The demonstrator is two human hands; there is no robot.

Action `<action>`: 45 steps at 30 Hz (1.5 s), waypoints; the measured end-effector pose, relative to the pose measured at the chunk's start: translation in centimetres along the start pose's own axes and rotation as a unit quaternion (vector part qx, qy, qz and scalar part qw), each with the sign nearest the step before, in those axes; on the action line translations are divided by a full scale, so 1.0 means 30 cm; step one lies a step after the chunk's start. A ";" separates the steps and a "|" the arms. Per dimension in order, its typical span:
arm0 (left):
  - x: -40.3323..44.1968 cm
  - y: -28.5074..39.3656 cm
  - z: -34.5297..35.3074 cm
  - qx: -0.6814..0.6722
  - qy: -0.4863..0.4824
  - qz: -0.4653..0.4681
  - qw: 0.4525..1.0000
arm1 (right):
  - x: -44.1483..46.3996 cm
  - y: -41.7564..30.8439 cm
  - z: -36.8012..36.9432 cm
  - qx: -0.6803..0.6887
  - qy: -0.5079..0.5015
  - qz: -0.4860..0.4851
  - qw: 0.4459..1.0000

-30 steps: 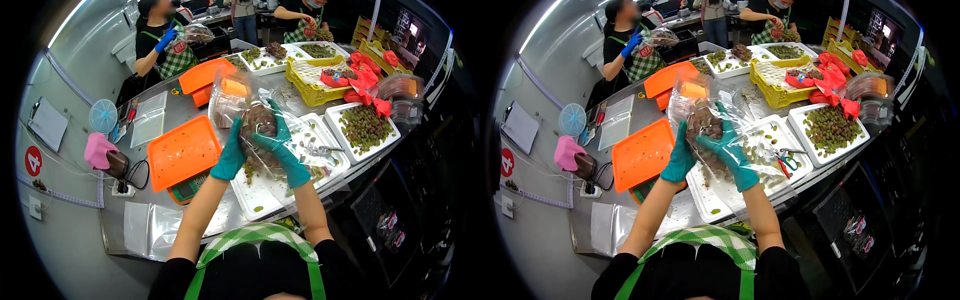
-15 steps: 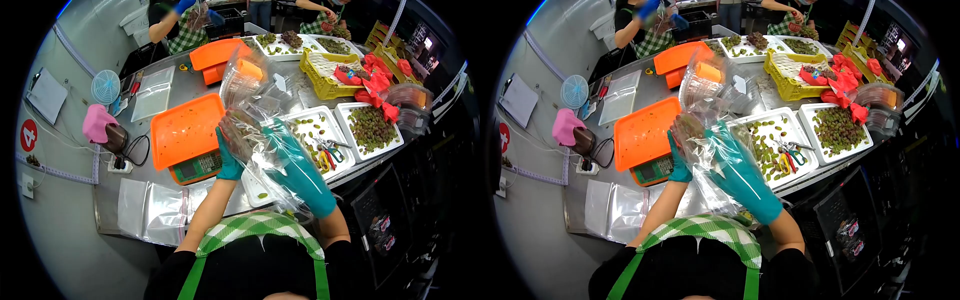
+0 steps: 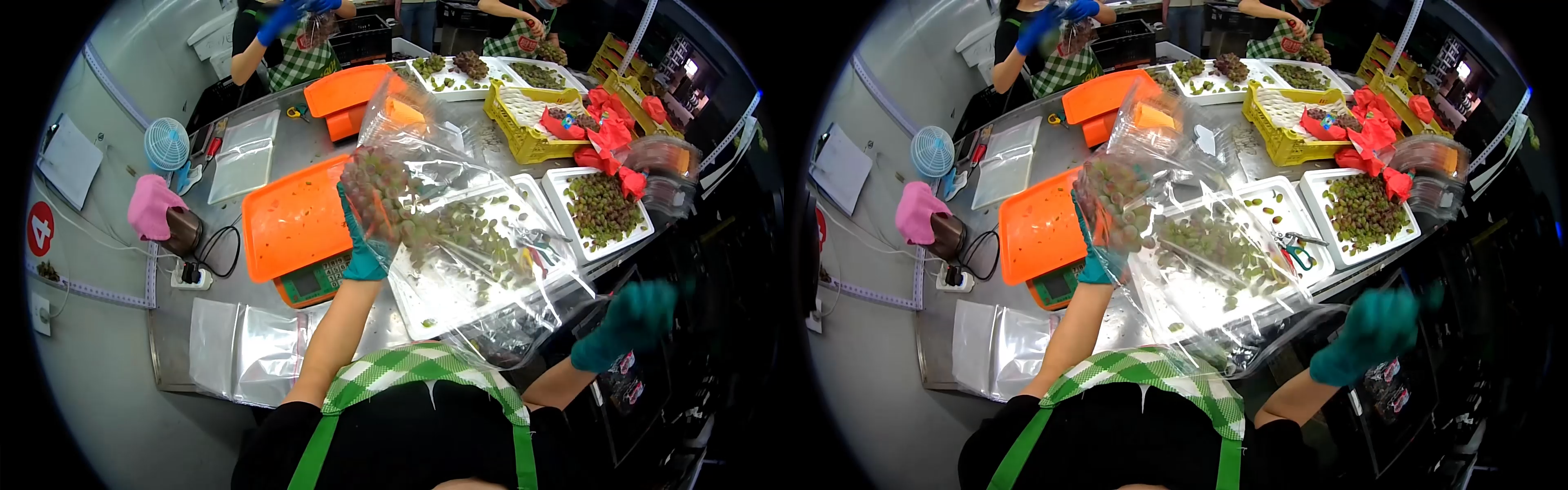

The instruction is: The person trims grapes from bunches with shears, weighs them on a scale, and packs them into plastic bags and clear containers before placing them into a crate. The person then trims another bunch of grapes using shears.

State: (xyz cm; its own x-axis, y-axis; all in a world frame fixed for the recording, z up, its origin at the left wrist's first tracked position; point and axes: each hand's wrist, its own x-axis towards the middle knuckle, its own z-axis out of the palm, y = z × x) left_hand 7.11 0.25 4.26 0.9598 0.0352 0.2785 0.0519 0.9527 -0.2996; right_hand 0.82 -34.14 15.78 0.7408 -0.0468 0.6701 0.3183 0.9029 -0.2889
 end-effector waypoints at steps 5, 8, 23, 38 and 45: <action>-0.018 -0.006 -0.013 0.425 -0.002 0.007 0.905 | -0.077 0.254 -0.088 -0.363 0.254 0.014 0.896; -0.003 -0.084 0.092 0.333 -0.006 0.048 0.942 | -0.199 0.465 -0.014 -0.387 0.158 0.145 0.897; -0.137 -0.344 0.282 0.816 -0.045 0.291 0.497 | -0.095 0.723 0.013 0.202 0.176 0.334 0.904; -0.187 -0.257 0.190 0.843 -0.086 0.331 0.414 | -0.227 0.802 -0.250 0.117 0.203 0.335 0.913; -0.198 -0.246 0.138 0.775 -0.026 0.297 0.557 | -0.159 0.731 -0.175 0.270 0.056 0.297 0.914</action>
State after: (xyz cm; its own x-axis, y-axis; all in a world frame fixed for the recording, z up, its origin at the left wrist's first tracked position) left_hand -0.11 -5.75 8.60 0.6693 0.4530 0.5889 -0.6102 -0.1170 0.7835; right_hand 7.38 -16.36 2.67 0.7532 0.5045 0.4222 -0.4762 0.8609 -0.1790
